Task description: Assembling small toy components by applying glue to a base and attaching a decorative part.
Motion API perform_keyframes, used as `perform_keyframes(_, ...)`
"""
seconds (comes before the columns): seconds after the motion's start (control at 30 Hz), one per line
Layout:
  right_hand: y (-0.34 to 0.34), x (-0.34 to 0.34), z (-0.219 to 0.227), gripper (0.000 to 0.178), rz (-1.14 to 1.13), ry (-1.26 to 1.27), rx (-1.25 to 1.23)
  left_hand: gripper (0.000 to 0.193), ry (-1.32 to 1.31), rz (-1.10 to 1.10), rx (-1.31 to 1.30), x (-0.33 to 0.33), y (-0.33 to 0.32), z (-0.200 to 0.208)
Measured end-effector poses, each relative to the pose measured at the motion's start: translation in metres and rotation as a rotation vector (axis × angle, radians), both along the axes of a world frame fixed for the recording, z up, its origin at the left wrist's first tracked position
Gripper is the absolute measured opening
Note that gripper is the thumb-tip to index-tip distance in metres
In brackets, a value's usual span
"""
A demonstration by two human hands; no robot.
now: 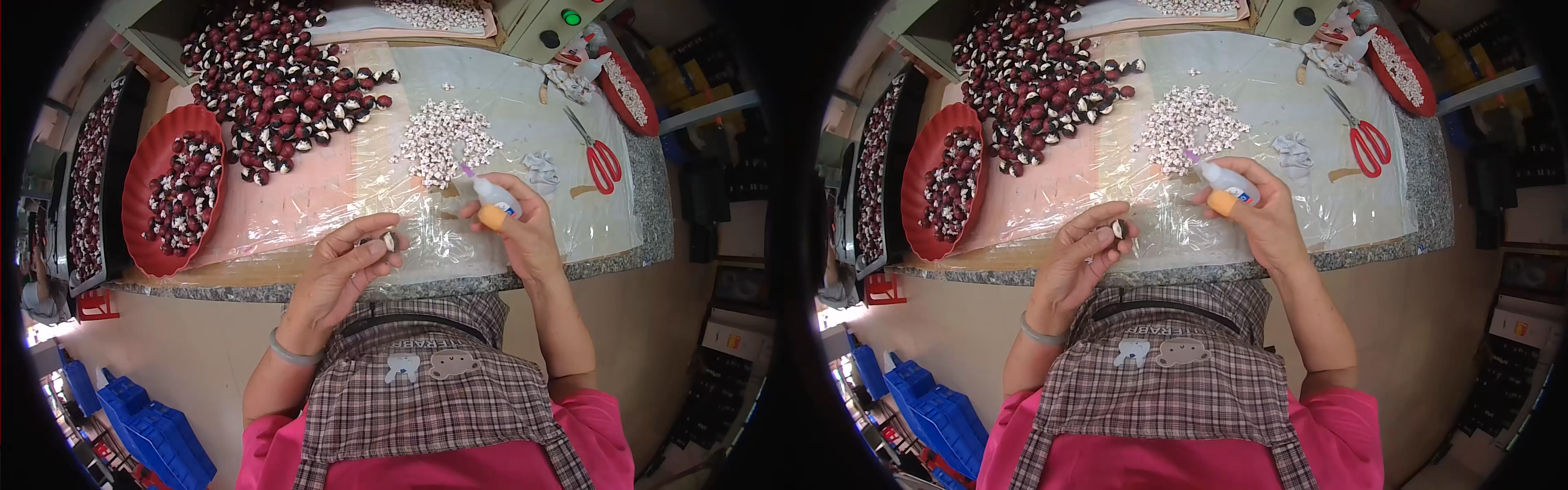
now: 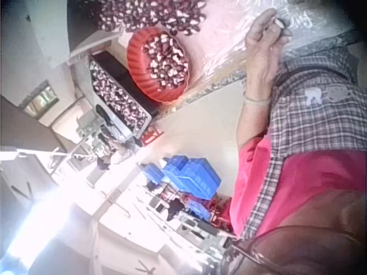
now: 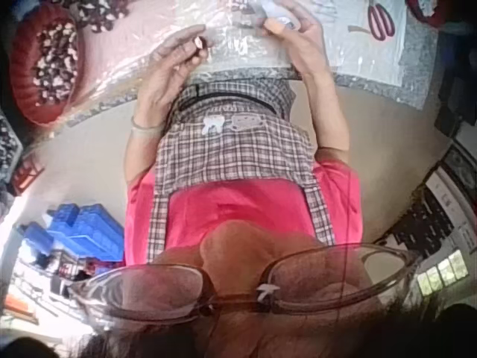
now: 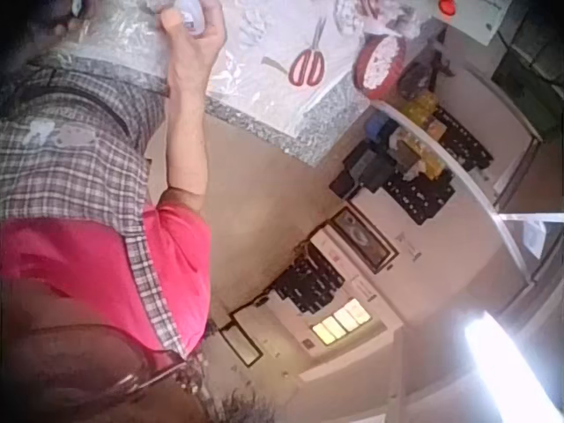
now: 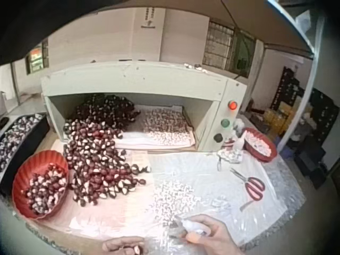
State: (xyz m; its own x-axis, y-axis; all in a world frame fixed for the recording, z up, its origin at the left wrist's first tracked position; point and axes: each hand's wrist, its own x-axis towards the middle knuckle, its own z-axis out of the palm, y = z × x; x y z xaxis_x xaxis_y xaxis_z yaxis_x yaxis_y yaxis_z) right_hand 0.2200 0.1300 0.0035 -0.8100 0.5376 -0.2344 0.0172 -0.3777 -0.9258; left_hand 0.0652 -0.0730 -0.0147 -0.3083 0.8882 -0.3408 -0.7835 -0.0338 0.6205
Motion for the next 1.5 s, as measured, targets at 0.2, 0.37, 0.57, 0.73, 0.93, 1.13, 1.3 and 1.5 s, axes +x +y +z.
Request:
perform_keyframes(0.2,0.0,-0.024,-0.015,0.023,-0.008,-0.239,0.83,0.03,0.024,-0.011,-0.028,0.0,-0.005,0.0)
perform_keyframes(0.37,-0.003,-0.03,-0.014,0.02,0.051,-0.254,1.193,0.03,0.008,-0.015,0.009,-0.002,-0.01,-0.002)
perform_keyframes(0.57,0.003,-0.027,-0.006,0.018,0.219,-0.271,1.078,0.029,0.006,-0.031,-0.001,-0.003,-0.012,-0.001)
perform_keyframes(0.73,0.004,-0.031,0.001,0.019,0.254,-0.353,1.024,0.03,0.036,-0.017,0.001,-0.001,-0.013,-0.002)
perform_keyframes(0.93,0.0,-0.029,-0.001,0.024,0.282,-0.349,1.126,0.028,0.08,-0.025,-0.008,0.0,-0.014,0.005)
perform_keyframes(1.13,-0.016,-0.023,0.018,0.01,0.246,-0.325,0.561,0.029,0.122,-0.001,-0.005,0.005,-0.009,0.003)
perform_keyframes(1.3,-0.036,-0.016,0.021,0.008,0.261,-0.114,0.337,0.029,0.21,-0.02,0.016,0.011,-0.005,0.005)
perform_keyframes(1.5,-0.052,-0.015,0.02,0.011,0.198,-0.138,0.333,0.027,0.37,-0.016,-0.031,0.017,-0.004,0.001)
